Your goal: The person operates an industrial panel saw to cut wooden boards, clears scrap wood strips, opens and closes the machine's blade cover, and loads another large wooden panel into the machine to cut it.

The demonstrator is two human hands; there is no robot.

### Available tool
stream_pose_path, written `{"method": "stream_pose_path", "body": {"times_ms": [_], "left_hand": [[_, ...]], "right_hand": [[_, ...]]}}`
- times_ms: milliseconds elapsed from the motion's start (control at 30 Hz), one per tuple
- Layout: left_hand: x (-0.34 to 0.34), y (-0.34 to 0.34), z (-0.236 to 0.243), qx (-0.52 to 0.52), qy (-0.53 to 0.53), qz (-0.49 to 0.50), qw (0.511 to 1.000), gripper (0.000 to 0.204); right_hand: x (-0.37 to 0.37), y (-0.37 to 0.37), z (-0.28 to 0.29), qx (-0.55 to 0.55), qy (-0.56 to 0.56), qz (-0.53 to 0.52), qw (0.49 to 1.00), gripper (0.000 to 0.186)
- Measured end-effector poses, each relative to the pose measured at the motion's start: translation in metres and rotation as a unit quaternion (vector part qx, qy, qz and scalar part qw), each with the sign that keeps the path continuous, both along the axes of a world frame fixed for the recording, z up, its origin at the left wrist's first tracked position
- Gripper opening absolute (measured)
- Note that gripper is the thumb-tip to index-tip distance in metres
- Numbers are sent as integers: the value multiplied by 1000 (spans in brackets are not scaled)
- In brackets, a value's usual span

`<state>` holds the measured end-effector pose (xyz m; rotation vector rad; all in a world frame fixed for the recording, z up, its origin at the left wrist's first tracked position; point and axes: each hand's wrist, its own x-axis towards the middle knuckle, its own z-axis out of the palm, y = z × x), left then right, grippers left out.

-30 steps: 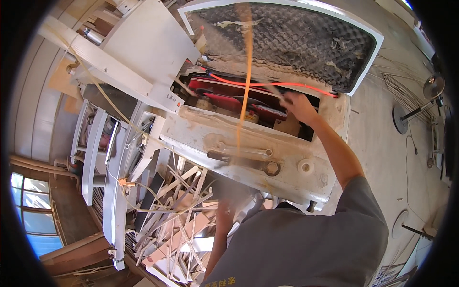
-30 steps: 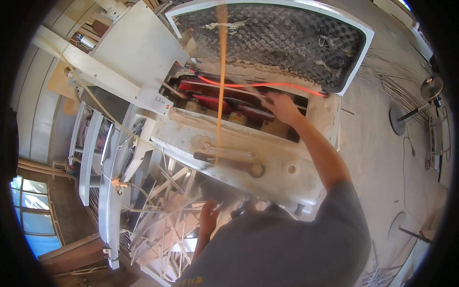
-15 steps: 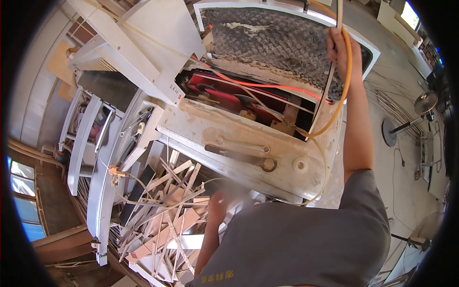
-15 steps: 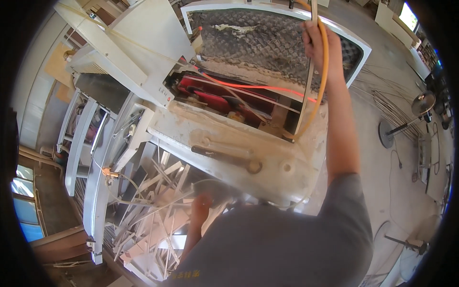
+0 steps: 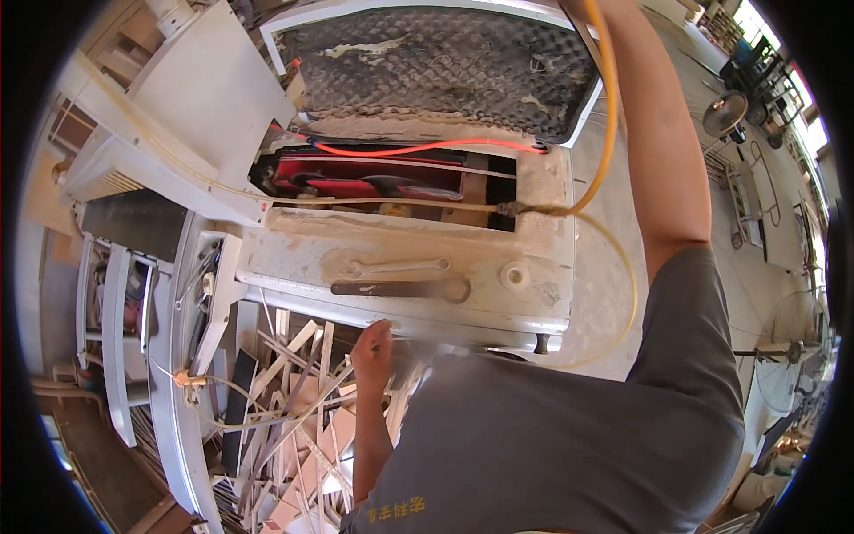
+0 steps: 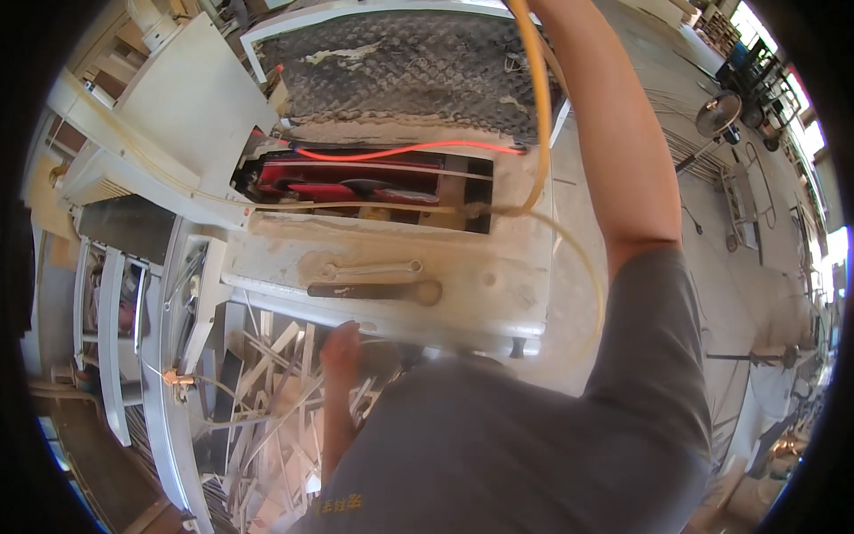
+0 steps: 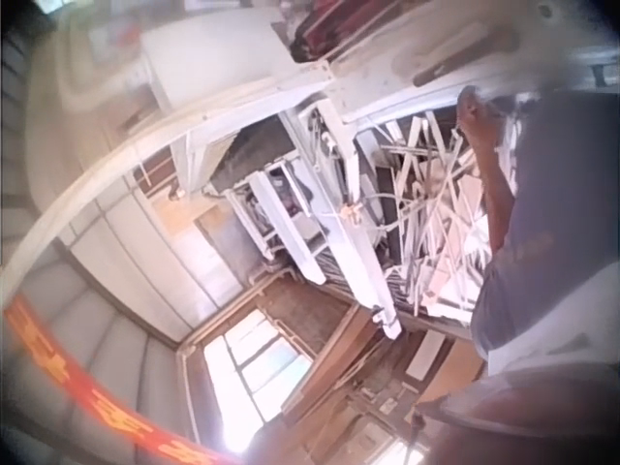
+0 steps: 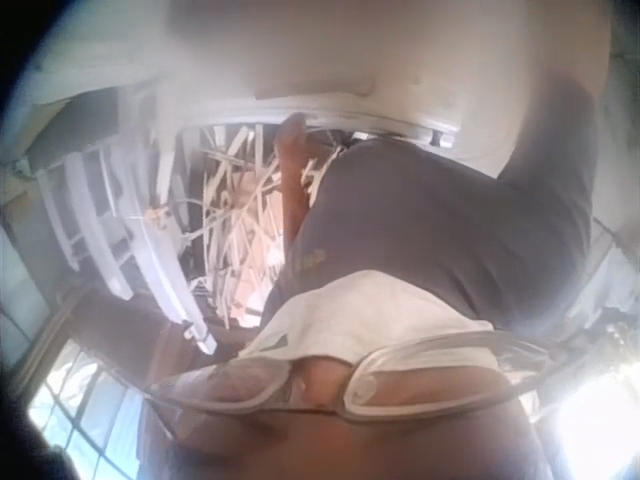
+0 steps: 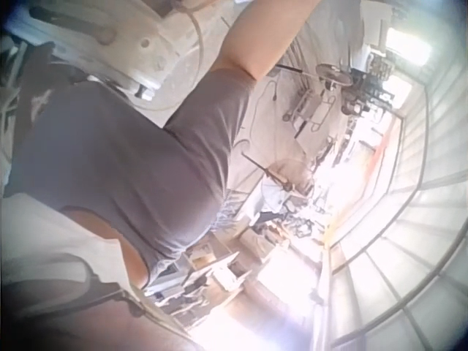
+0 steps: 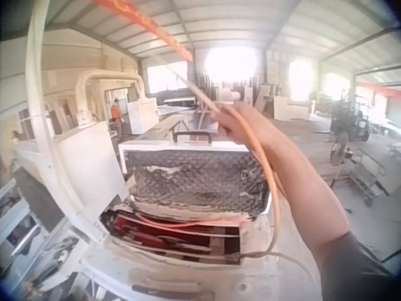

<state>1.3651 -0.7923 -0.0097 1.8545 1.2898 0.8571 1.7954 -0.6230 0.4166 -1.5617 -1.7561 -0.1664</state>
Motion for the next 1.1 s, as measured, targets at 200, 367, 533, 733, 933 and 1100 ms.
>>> {"method": "stream_pose_path", "body": {"times_ms": [200,367,533,733,933,1100], "left_hand": [[-4,56,54,56,-73,77,993,20],[-21,132,51,71,-87,87,990,21],[-42,221,21,87,-57,55,993,25],[-70,278,20,99,4,57,993,27],[-55,307,41,145,170,100,970,21],[-50,336,33,180,243,37,953,20]], "right_hand": [[26,-80,-180,-169,2,-64,983,33],[38,-264,-298,-303,47,-265,914,21],[40,-438,-332,-286,20,-369,884,16],[96,-884,-386,-388,-211,-583,682,33],[15,-1025,-403,-883,-192,-331,271,39],[-55,-899,-558,-825,12,-349,445,37]]}}
